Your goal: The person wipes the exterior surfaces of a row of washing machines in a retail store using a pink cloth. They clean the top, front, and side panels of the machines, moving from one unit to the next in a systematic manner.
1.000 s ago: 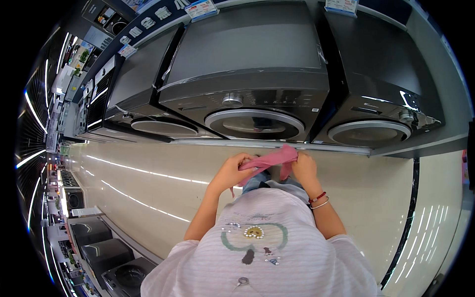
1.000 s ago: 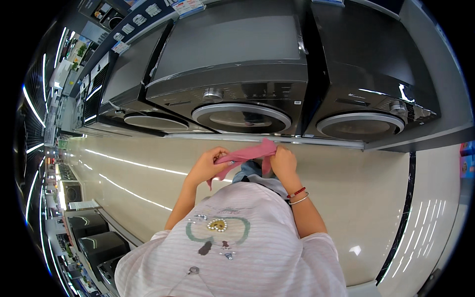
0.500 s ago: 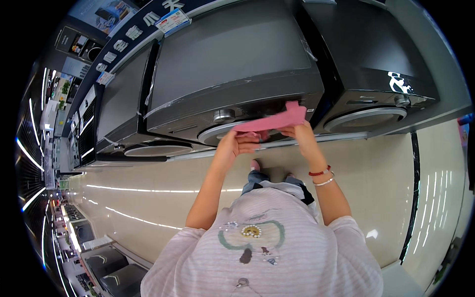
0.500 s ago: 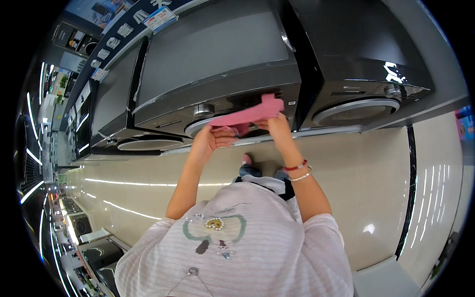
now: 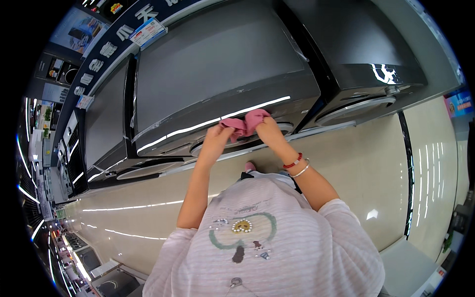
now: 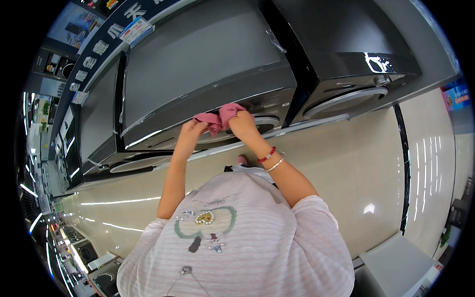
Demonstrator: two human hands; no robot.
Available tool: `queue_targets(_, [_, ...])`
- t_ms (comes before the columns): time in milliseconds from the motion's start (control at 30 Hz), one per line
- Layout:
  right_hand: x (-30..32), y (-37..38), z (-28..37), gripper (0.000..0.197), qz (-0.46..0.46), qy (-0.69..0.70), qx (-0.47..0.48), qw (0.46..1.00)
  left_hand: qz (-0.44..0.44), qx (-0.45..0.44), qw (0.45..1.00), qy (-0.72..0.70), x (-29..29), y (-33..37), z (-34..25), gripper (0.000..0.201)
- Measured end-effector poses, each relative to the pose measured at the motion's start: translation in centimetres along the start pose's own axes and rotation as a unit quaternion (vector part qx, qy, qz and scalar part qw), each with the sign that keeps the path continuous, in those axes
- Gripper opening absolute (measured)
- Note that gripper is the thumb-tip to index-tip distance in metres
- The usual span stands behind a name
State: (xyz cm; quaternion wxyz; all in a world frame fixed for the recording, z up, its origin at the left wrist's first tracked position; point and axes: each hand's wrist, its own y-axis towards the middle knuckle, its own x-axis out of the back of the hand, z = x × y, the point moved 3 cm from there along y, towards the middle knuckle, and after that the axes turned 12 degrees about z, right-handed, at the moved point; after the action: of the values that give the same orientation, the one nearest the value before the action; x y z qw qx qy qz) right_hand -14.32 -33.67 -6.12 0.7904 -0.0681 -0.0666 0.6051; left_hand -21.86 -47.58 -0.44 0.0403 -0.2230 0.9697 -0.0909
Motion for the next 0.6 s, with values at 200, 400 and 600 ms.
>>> queue_targets(200, [8.1,-2.3,-1.0,0.025,-0.120,-0.060,0.028,0.991,0.109,0.054,0.980,0.154,-4.7,5.6,1.7,0.024])
queue_targets(400, [14.6,-4.9,-0.6,0.027,-0.227,-0.108,0.003,0.968,0.165,-0.001,0.959,0.231,-11.9,11.7,1.8,0.027])
queue_targets(600, [13.5,-5.3,1.2,0.026,-0.229,-0.291,0.055,0.927,0.035,0.001,0.970,0.239,-14.6,12.3,3.2,0.027])
